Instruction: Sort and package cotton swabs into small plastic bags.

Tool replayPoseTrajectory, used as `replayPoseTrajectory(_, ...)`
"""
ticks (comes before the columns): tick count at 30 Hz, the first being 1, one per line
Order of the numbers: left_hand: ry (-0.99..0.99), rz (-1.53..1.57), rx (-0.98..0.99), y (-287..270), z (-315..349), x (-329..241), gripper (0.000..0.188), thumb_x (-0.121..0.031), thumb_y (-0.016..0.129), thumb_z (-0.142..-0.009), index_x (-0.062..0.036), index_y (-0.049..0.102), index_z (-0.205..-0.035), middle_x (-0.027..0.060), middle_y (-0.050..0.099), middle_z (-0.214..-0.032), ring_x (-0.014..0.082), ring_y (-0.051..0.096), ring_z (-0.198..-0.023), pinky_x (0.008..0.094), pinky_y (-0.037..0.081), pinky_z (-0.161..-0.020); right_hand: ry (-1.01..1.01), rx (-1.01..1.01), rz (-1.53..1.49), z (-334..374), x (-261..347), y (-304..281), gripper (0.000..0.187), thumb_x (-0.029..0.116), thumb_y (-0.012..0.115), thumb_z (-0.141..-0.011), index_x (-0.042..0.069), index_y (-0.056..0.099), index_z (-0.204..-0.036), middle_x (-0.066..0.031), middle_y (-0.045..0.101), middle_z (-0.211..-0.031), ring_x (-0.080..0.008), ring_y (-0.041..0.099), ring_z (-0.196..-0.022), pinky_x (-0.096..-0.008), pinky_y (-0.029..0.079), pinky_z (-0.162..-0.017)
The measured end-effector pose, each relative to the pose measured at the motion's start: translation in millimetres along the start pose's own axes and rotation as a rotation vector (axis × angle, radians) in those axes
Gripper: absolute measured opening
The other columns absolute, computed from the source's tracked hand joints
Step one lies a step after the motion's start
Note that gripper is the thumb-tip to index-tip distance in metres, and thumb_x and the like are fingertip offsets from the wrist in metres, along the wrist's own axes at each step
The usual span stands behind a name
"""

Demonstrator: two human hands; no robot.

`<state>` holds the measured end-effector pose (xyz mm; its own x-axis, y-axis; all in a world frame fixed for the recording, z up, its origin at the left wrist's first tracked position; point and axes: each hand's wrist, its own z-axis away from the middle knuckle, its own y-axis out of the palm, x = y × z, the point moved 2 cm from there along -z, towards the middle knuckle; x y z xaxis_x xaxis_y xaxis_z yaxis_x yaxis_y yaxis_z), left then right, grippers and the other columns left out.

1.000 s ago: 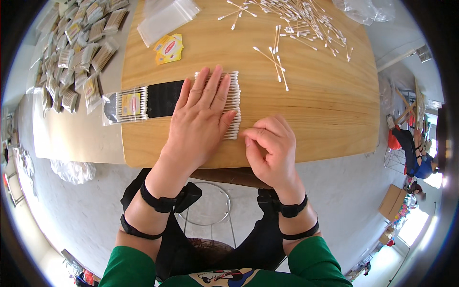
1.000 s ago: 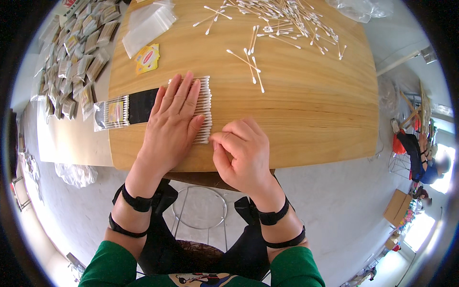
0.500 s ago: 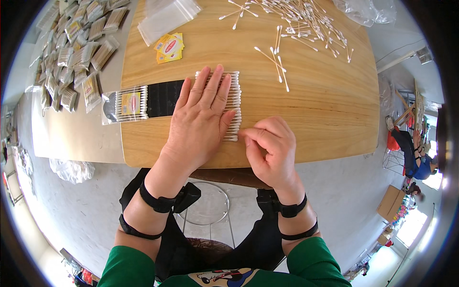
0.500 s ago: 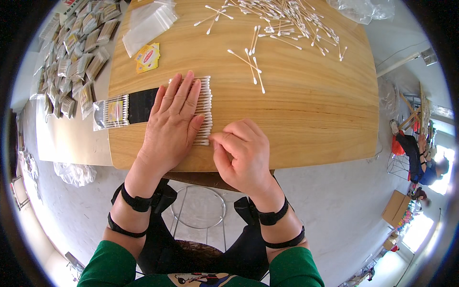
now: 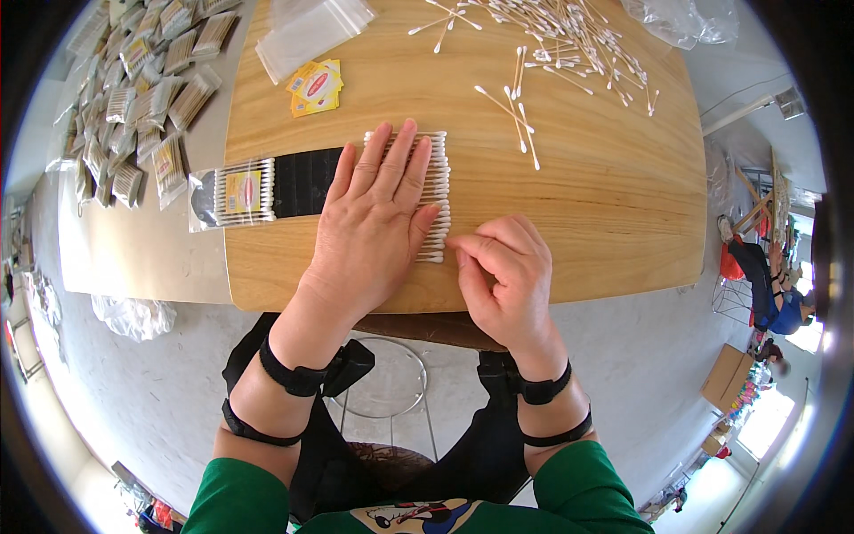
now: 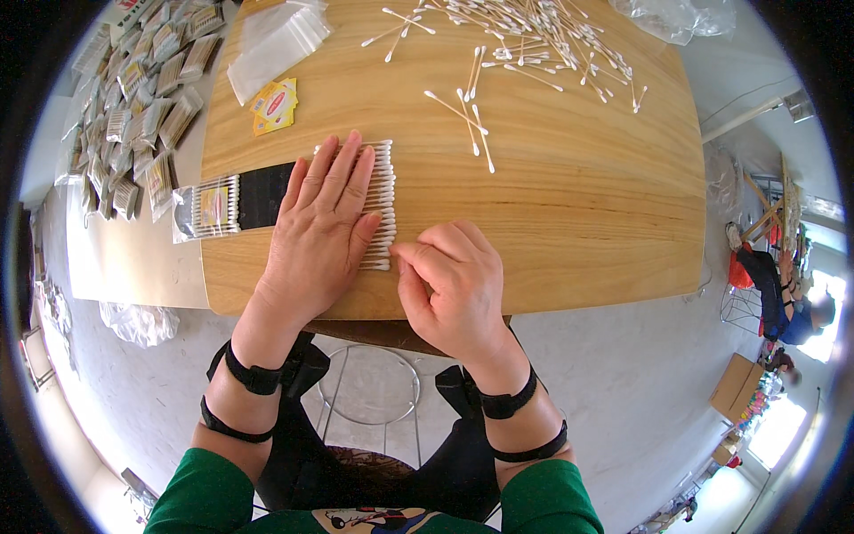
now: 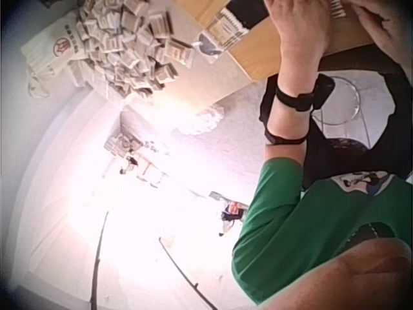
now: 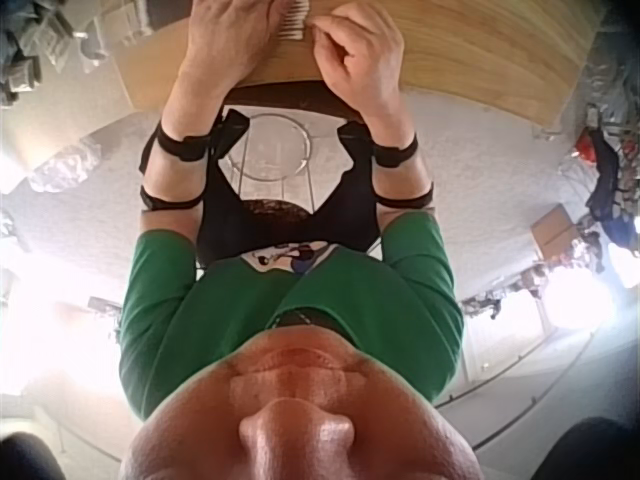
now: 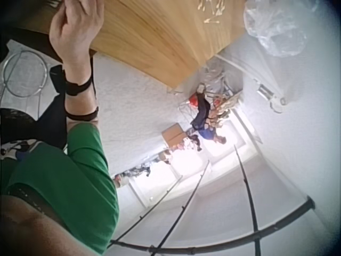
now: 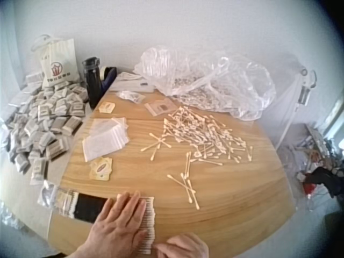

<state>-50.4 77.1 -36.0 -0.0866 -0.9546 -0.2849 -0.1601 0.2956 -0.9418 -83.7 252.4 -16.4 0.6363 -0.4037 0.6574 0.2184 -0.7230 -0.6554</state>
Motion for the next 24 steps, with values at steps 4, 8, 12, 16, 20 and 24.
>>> replayPoseTrajectory(4,0.002,0.000,-0.001,0.0,-0.1,0.0,0.060,-0.034,0.056,-0.103,-0.0025,0.046,-0.153,0.0135,0.039,-0.162,0.0319,0.033,-0.152,0.0491,0.025,-0.125,0.012,0.004,-0.042,1.2,-0.4,-2.1,0.014,-0.005,0.072,-0.074,0.005,0.071,-0.085,-0.0060,0.061,-0.079,-0.0275,0.058,-0.070,-0.0380,0.046,-0.060)
replayPoseTrajectory(8,0.003,-0.003,-0.003,-0.2,0.1,0.1,0.060,-0.034,0.056,-0.102,-0.0023,0.046,-0.152,0.0137,0.040,-0.162,0.0320,0.033,-0.152,0.0492,0.025,-0.125,-0.037,0.032,-0.051,1.5,1.6,0.8,0.015,-0.003,0.075,-0.072,0.007,0.069,-0.082,-0.0048,0.060,-0.079,-0.0275,0.058,-0.072,-0.0383,0.046,-0.061)
replayPoseTrajectory(12,0.007,-0.014,-0.004,0.3,0.2,0.2,0.060,-0.034,0.056,-0.102,-0.0020,0.046,-0.152,0.0139,0.040,-0.162,0.0321,0.034,-0.152,0.0494,0.026,-0.125,-0.082,0.066,0.057,1.2,4.5,4.7,0.018,0.000,0.080,-0.070,0.008,0.068,-0.081,-0.0040,0.059,-0.078,-0.0267,0.059,-0.074,-0.0385,0.047,-0.062)
replayPoseTrajectory(16,0.003,-0.001,0.009,-1.4,0.0,-0.3,0.059,-0.031,0.056,-0.103,-0.0025,0.044,-0.153,0.0144,0.039,-0.162,0.0326,0.033,-0.152,0.0488,0.026,-0.125,-0.068,0.073,0.088,3.3,5.8,5.8,0.019,0.001,0.080,-0.069,0.008,0.068,-0.082,-0.0040,0.058,-0.079,-0.0265,0.059,-0.075,-0.0388,0.048,-0.062)
replayPoseTrajectory(20,0.002,0.004,0.021,-1.6,-0.9,-0.7,0.059,-0.029,0.055,-0.103,-0.0030,0.042,-0.155,0.0149,0.038,-0.163,0.0331,0.033,-0.152,0.0481,0.025,-0.125,-0.059,0.095,0.110,3.1,11.6,0.0,0.019,0.001,0.079,-0.069,0.007,0.066,-0.081,-0.0046,0.056,-0.078,-0.0274,0.059,-0.074,-0.0395,0.048,-0.062)
replayPoseTrajectory(24,0.007,0.002,-0.007,3.4,0.6,2.7,0.061,-0.036,0.057,-0.102,-0.0031,0.047,-0.152,0.0135,0.041,-0.161,0.0324,0.036,-0.150,0.0500,0.027,-0.124,-0.017,0.286,0.087,10.8,16.7,-13.6,0.016,0.002,0.077,-0.071,0.007,0.063,-0.076,-0.0062,0.054,-0.076,-0.0283,0.058,-0.073,-0.0407,0.047,-0.061)
